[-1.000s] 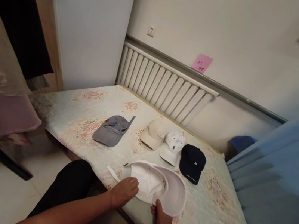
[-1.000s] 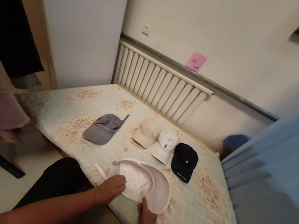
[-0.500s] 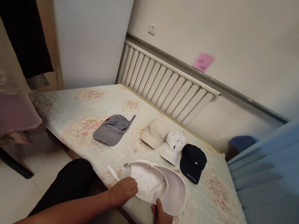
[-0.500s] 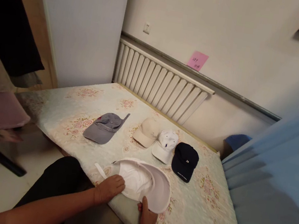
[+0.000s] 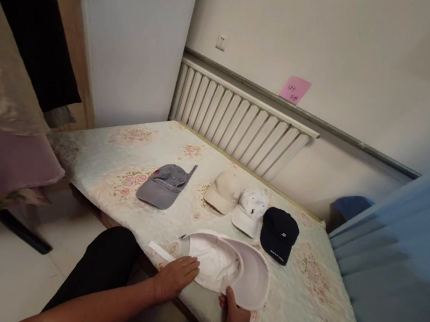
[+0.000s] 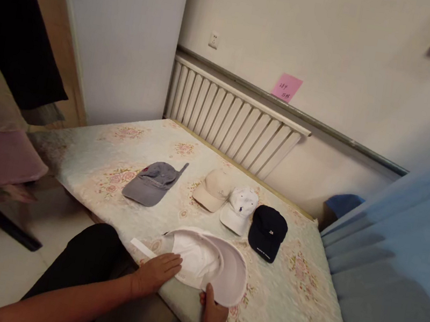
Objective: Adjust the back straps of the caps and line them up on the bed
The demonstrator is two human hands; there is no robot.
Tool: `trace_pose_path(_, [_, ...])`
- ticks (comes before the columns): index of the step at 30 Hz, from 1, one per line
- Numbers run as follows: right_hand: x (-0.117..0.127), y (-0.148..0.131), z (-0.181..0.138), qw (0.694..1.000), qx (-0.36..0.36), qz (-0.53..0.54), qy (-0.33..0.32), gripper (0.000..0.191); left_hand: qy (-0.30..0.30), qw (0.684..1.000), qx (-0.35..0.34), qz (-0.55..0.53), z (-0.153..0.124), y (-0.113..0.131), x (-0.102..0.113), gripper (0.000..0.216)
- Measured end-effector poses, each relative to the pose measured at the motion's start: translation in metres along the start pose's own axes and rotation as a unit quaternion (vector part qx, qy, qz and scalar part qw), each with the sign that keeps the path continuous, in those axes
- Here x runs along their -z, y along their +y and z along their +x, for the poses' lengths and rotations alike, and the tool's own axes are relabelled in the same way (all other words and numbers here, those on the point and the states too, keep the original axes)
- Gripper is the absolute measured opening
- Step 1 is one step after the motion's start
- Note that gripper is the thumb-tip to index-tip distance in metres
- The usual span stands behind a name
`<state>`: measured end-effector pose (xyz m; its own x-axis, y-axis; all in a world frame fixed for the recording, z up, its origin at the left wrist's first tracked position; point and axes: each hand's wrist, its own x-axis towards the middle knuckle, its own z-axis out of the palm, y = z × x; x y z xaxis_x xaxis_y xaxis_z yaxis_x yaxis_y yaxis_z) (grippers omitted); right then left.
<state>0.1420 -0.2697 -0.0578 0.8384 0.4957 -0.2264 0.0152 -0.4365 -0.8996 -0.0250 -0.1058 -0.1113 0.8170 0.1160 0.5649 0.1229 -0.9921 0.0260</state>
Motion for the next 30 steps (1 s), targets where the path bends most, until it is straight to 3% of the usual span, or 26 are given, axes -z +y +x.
trace_pose_path(14, [0.001, 0.008, -0.009, 0.999, -0.007, 0.032, 0.000, 0.053, -0.080, 0.995, 0.044, -0.028, -0.005, 0.011, 0.025, 0.049])
trace_pose_path(18, [-0.010, 0.019, -0.015, 0.998, -0.017, 0.062, 0.003, 0.048, -0.091, 0.995, 0.043, -0.025, -0.005, 0.012, 0.027, 0.054])
trace_pose_path(22, [-0.032, 0.026, -0.040, 1.000, 0.014, 0.024, -0.014, 0.034, -0.094, 0.994, 0.048, -0.023, -0.006, 0.013, 0.028, 0.054])
trace_pose_path(23, [-0.037, 0.026, -0.047, 0.999, 0.041, 0.004, -0.013, 0.032, -0.095, 0.994, 0.049, -0.024, -0.005, 0.014, 0.028, 0.054])
trace_pose_path(25, [-0.049, 0.025, -0.057, 0.979, 0.187, -0.081, 0.010, 0.029, -0.101, 0.993, 0.049, -0.027, -0.004, 0.014, 0.030, 0.054])
trace_pose_path(28, [-0.065, 0.024, -0.060, 0.907, 0.382, -0.173, 0.033, 0.035, -0.118, 0.991, 0.050, -0.030, -0.003, 0.014, 0.033, 0.052])
trace_pose_path(30, [-0.073, 0.026, -0.053, 0.859, 0.456, -0.234, 0.015, 0.042, -0.126, 0.990, 0.050, -0.030, -0.002, 0.014, 0.034, 0.052])
